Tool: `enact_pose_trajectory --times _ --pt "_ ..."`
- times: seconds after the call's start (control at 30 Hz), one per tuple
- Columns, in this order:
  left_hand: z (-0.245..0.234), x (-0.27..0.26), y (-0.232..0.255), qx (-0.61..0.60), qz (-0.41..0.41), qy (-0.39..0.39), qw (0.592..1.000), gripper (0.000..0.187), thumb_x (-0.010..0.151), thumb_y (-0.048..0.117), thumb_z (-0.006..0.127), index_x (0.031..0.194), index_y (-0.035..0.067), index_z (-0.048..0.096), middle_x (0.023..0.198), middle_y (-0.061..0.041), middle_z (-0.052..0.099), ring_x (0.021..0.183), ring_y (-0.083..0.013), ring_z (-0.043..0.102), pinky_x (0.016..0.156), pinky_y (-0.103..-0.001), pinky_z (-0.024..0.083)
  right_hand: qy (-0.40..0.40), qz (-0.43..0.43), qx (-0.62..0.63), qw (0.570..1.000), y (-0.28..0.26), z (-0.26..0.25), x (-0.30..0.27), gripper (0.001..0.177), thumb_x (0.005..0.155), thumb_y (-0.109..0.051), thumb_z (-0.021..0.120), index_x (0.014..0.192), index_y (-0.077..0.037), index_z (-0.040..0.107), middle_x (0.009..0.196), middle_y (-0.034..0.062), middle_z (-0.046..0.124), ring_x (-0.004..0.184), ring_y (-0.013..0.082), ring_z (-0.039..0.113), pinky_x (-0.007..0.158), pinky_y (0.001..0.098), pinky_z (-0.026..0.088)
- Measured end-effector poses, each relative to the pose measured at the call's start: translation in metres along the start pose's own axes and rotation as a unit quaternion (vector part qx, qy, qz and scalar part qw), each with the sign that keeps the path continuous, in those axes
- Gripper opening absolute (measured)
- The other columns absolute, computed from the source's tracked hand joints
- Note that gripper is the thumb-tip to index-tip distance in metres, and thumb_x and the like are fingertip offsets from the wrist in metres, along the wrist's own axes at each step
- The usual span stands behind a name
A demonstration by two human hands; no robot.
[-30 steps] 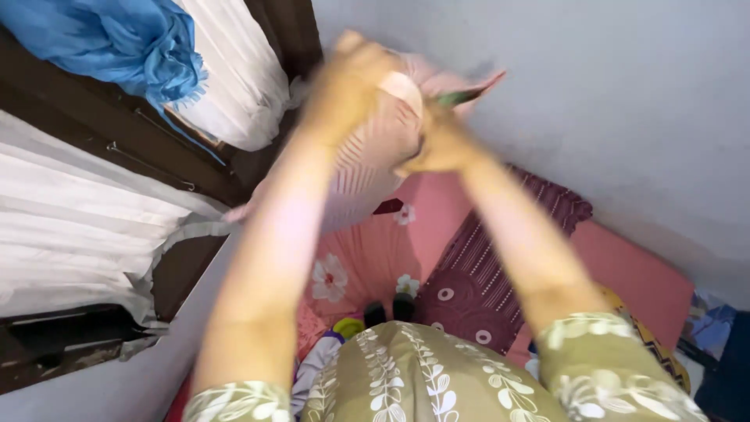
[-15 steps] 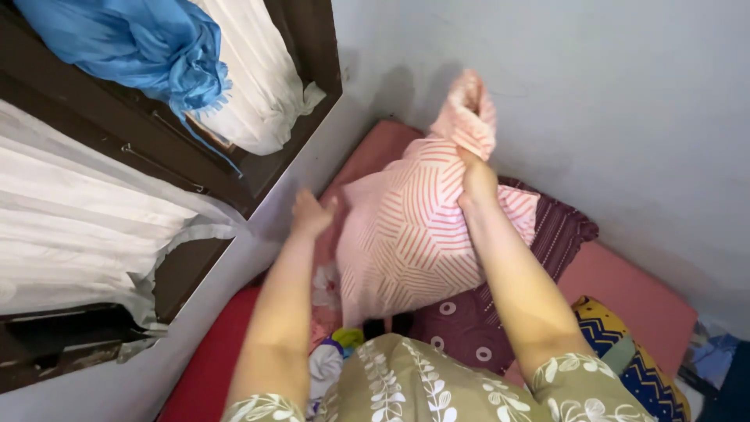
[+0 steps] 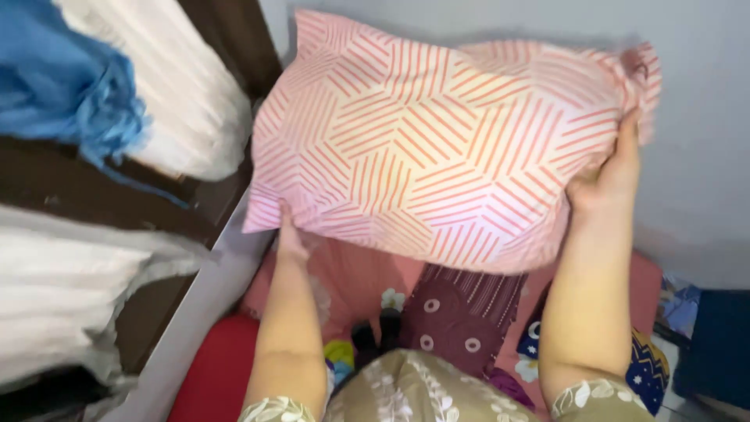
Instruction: Arranging pillows and bolsters on a bed and folding blankets.
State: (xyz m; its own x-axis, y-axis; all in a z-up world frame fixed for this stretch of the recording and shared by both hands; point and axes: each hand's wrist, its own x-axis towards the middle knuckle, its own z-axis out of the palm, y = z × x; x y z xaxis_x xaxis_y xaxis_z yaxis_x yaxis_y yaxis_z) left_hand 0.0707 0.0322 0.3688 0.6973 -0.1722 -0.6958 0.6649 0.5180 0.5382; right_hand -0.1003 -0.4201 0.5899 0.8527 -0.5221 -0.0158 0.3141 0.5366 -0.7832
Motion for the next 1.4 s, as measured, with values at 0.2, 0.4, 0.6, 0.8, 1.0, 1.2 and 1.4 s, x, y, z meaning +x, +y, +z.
enact_pose_trajectory --times 0.2,0.4,0.6,0.8,1.0,1.2,1.4 --pt "0.008 0.096 -0.011 -0.068 0.127 -0.045 0.989 0.047 0.090 0.030 0.068 0.125 0.001 0.061 0.123 -0.014 0.065 0.119 -0.0321 0.061 0.107 -0.047 0.051 0.273 0.337 -0.132 0.892 0.144 -0.072 -0.017 0.048 0.094 -0.029 0.063 0.135 -0.003 0.057 0.120 0.0143 0.072 0.122 0.0329 0.065 0.100 0.0527 0.052" --pt "-0.072 0.082 -0.078 0.057 0.053 0.082 0.994 0.042 0.093 0.021 0.063 0.133 0.006 0.065 0.126 -0.011 0.069 0.111 -0.0275 0.065 0.096 -0.046 0.053 0.289 0.242 -0.123 0.918 0.284 -0.221 -0.066 0.066 0.071 0.011 0.071 0.134 0.011 0.051 0.114 0.0263 0.068 0.096 0.0396 0.073 0.080 0.0478 0.064" --pt "-0.081 0.079 -0.096 0.062 0.043 0.056 0.996 0.038 0.097 0.015 0.061 0.134 0.005 0.067 0.122 -0.014 0.071 0.108 -0.0306 0.064 0.085 -0.045 0.043 0.298 0.238 -0.162 0.910 0.256 -0.196 -0.041 0.065 0.072 0.010 0.070 0.132 0.014 0.045 0.106 0.0272 0.068 0.089 0.0394 0.074 0.074 0.0488 0.064" --pt "-0.033 0.125 -0.063 -0.051 0.045 -0.057 0.996 0.040 0.099 0.021 0.058 0.133 0.000 0.062 0.126 -0.012 0.071 0.117 -0.0262 0.067 0.101 -0.043 0.052 0.230 0.133 -0.155 0.951 0.236 -0.210 0.026 0.064 0.072 0.007 0.070 0.134 0.008 0.056 0.112 0.0172 0.071 0.098 0.0313 0.072 0.085 0.0437 0.061" --pt "-0.071 0.261 -0.078 -0.046 0.113 -0.097 0.988 0.033 0.104 0.019 0.064 0.133 0.004 0.063 0.129 -0.008 0.066 0.122 -0.0217 0.061 0.108 -0.039 0.050 0.230 0.087 -0.117 0.962 0.291 -0.242 0.102 0.060 0.076 0.001 0.067 0.136 0.004 0.056 0.121 0.0180 0.070 0.108 0.0308 0.072 0.096 0.0391 0.060" --pt "-0.148 0.428 -0.138 0.227 0.339 0.285 0.867 0.094 0.074 0.011 0.066 0.153 -0.001 0.015 0.145 -0.014 0.032 0.133 -0.0305 0.045 0.109 -0.048 0.041 0.265 0.166 -0.543 0.779 0.456 -0.336 0.141 0.051 0.089 -0.020 0.073 0.131 0.006 0.060 0.127 0.0211 0.067 0.119 0.0345 0.067 0.103 0.0437 0.052" --pt "-0.096 0.536 -0.184 0.358 0.540 0.100 0.755 0.078 0.093 0.008 0.071 0.151 -0.008 0.022 0.154 -0.028 0.028 0.146 -0.0410 0.030 0.122 -0.046 0.035 0.192 -0.159 -0.625 0.740 0.558 -0.429 0.219 0.061 0.093 -0.021 0.078 0.143 0.002 0.052 0.150 0.0252 0.052 0.143 0.0407 0.048 0.122 0.0458 0.038"
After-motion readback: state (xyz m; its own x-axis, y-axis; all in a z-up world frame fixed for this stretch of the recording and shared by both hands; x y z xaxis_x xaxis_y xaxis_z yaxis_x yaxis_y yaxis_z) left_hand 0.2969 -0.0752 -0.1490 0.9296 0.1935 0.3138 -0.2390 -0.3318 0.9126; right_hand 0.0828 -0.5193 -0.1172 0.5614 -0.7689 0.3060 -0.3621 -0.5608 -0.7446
